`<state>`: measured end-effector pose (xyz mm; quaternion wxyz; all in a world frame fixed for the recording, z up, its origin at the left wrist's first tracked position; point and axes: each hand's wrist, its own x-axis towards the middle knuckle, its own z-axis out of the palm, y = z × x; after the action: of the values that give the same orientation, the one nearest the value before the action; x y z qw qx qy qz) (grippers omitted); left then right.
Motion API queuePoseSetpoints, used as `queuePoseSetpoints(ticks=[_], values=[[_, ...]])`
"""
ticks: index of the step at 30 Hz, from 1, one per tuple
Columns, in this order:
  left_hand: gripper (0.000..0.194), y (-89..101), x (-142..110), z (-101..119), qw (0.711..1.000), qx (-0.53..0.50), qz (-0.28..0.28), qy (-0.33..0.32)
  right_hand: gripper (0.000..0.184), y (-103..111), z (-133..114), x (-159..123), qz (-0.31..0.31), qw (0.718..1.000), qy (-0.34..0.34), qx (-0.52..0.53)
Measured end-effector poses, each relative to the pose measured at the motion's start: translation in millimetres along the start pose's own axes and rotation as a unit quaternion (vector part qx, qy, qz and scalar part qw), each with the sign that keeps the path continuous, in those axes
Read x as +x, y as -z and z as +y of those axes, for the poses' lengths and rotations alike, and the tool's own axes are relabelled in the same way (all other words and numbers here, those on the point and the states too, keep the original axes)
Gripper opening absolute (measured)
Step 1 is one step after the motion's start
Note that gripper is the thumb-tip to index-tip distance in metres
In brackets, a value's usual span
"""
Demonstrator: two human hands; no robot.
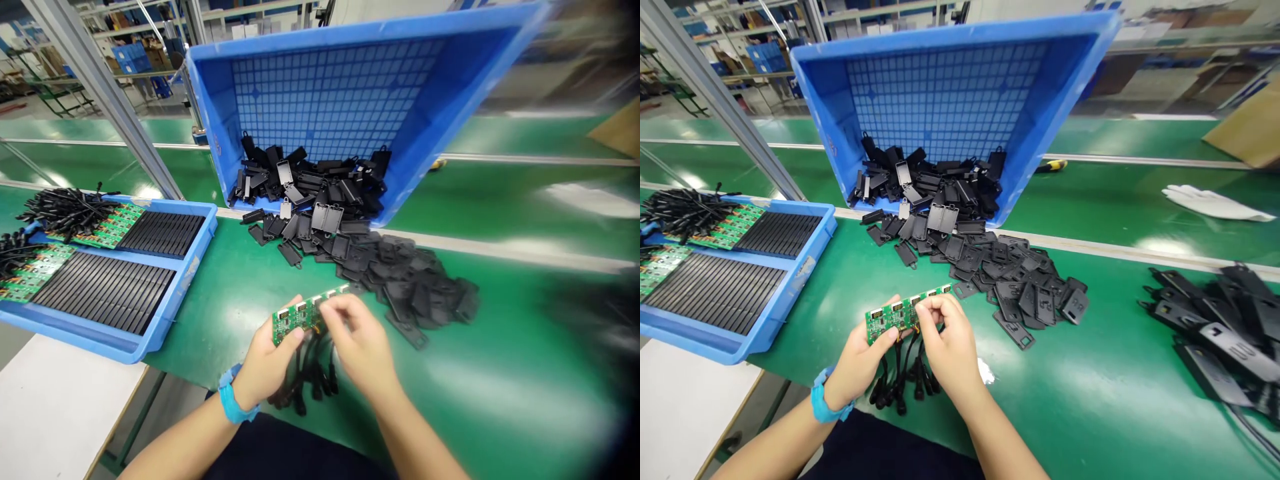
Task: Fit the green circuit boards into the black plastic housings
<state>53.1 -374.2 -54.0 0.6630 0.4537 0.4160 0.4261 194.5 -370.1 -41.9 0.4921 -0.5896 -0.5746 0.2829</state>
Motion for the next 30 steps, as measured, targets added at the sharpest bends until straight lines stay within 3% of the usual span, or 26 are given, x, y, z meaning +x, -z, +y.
queuePoseSetpoints(ticks=[6,16,19,26,30], values=[[0.048,-1.5,-4,0,1.0,0.008,-0.01,0.003,0.007,-6,1,-2,0.083,0.996,-0.005,-0.029],[0.042,-4.0,-7,0,0.989,0.139,0.022,-0.034,0.013,-11,8,-14,0.163,0.976,0.12,-0.076],[0.042,-3.2,-7,0,0.989,0.143,0.021,-0.035,0.007,-6,8,-9,0.141,0.982,0.097,-0.076],[0.04,1.0,-3,0,0.986,0.156,0.051,-0.024,0.012,8,0,-4,-0.024,0.995,0.086,-0.032],[0.044,1.3,-1,-1,0.994,0.099,0.053,-0.001,0.013,13,3,-9,-0.029,0.999,0.031,-0.01]])
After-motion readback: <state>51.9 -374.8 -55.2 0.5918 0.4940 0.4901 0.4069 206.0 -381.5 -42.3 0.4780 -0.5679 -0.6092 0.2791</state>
